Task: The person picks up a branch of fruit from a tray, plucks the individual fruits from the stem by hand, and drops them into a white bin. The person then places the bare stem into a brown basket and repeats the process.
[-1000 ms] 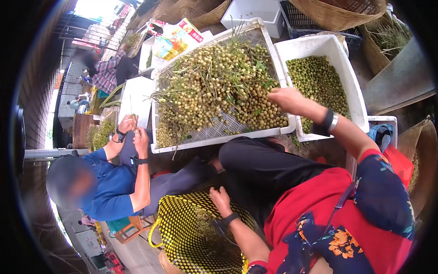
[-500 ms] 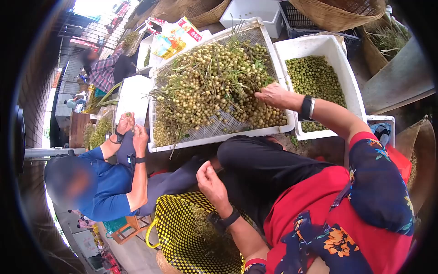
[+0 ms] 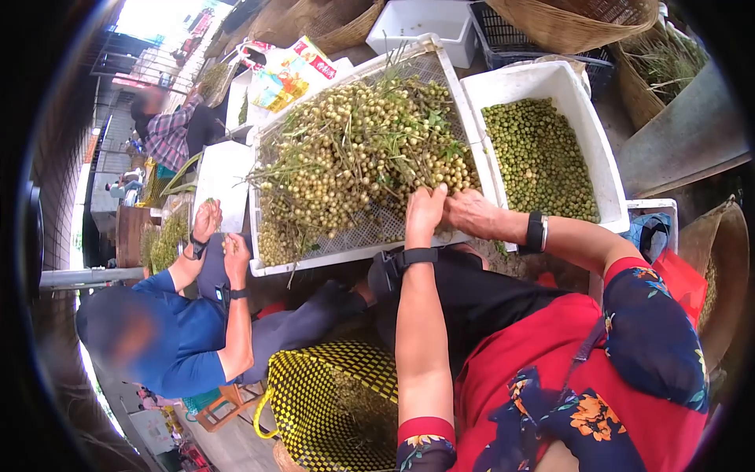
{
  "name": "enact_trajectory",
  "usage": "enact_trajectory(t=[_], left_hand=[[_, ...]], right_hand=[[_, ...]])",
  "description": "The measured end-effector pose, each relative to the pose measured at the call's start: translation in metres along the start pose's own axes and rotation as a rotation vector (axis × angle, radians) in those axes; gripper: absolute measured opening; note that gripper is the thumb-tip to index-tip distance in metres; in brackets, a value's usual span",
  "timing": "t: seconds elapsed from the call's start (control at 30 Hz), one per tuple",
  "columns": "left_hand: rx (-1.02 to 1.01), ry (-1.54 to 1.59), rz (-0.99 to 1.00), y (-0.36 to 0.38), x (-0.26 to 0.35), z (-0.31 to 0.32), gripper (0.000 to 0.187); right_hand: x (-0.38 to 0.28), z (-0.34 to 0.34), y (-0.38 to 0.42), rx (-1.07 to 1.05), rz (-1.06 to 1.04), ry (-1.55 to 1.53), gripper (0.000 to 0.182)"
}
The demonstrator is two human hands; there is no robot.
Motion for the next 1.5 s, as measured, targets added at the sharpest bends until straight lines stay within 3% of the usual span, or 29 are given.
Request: enact_trajectory(t=[0.07, 0.17, 0.27, 0.33, 0.4, 0.43, 0.47, 0.6, 0.67, 0.73, 0.8, 0.87, 0.93, 1.0, 1.07, 1.1, 1.17, 1.33, 1.43, 1.5], left_hand=[[-0.004, 0.210, 0.002, -0.003, -0.013, 0.026, 0.046], [0.024, 0.258, -0.002, -0.001, -0.021, 0.026, 0.033], [-0.047, 0.515, -0.051, 0.013, -0.022, 0.007, 0.028], [-0.125, 0.625, -0.120, 0.033, 0.002, -0.015, 0.026], [-0.133, 0.760, -0.129, 0.040, 0.005, -0.013, 0.026], [-0.134, 0.750, -0.129, 0.042, 0.007, -0.012, 0.026], [-0.143, 0.749, -0.123, 0.045, 0.009, -0.011, 0.026], [-0.197, 0.727, -0.118, 0.051, 0.012, -0.010, 0.030], [-0.253, 0.738, -0.144, 0.051, 0.005, -0.007, 0.031], [-0.247, 0.731, -0.140, 0.051, 0.001, -0.005, 0.031], [-0.201, 0.653, -0.071, 0.051, 0.002, -0.004, 0.029], [-0.164, 0.568, -0.036, 0.047, -0.005, 0.004, 0.028], [-0.083, 0.310, 0.151, 0.046, -0.005, 0.006, 0.027], [-0.084, 0.346, 0.135, 0.049, -0.001, 0.005, 0.024], [-0.082, 0.383, 0.118, 0.049, -0.001, 0.006, 0.021], [0.000, 0.246, 0.152, 0.047, -0.001, 0.009, 0.018], [0.155, 0.136, 0.141, 0.045, 0.006, 0.007, 0.012], [0.263, 0.035, 0.075, 0.035, 0.017, -0.004, 0.012], [0.317, -0.080, 0.072, 0.033, 0.012, -0.007, 0.018], [0.339, 0.017, 0.043, 0.034, 0.008, -0.009, 0.017]], right_hand=[[-0.001, 0.000, 0.003, -0.156, 0.008, -0.016, 0.031], [0.002, -0.012, 0.011, 0.024, -0.046, -0.133, 0.029], [0.008, -0.045, 0.014, -0.085, -0.048, -0.407, 0.028], [0.014, -0.064, 0.013, -0.050, -0.050, -0.513, 0.030], [0.024, -0.071, 0.014, 0.326, -0.110, -0.886, 0.032], [0.027, -0.071, 0.009, 0.383, -0.020, -0.919, 0.032], [0.028, -0.070, 0.007, 0.322, 0.228, -0.975, 0.023], [0.027, -0.054, -0.014, 0.388, 0.137, -1.019, 0.026], [0.027, -0.046, -0.020, 0.222, 0.187, -1.127, 0.027], [0.020, -0.048, -0.023, 0.327, 0.172, -1.173, 0.028], [0.017, -0.061, -0.019, 0.386, 0.148, -0.950, 0.028], [0.013, -0.067, -0.017, 0.335, 0.216, -0.965, 0.030], [0.013, -0.062, -0.018, 0.209, 0.287, -0.984, 0.032], [0.019, -0.060, -0.018, 0.240, 0.231, -1.013, 0.030], [0.022, -0.061, -0.019, 0.146, 0.374, -1.395, 0.030], [0.022, -0.061, -0.018, 0.091, 0.418, -1.557, 0.031], [0.025, -0.056, -0.023, 0.065, 0.443, -1.591, 0.030], [0.032, -0.062, -0.049, -0.048, 0.533, -1.568, 0.032], [0.039, -0.060, -0.060, -0.047, 0.464, -1.580, 0.029], [0.037, -0.062, -0.062, -0.118, 0.344, -1.638, 0.021]])
Point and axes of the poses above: each hand's wrist, its own y-axis away from the middle knuckle, its own z-axis out of the palm, x = y × z, the point moved 1 cm from there along -y, towards the middle knuckle
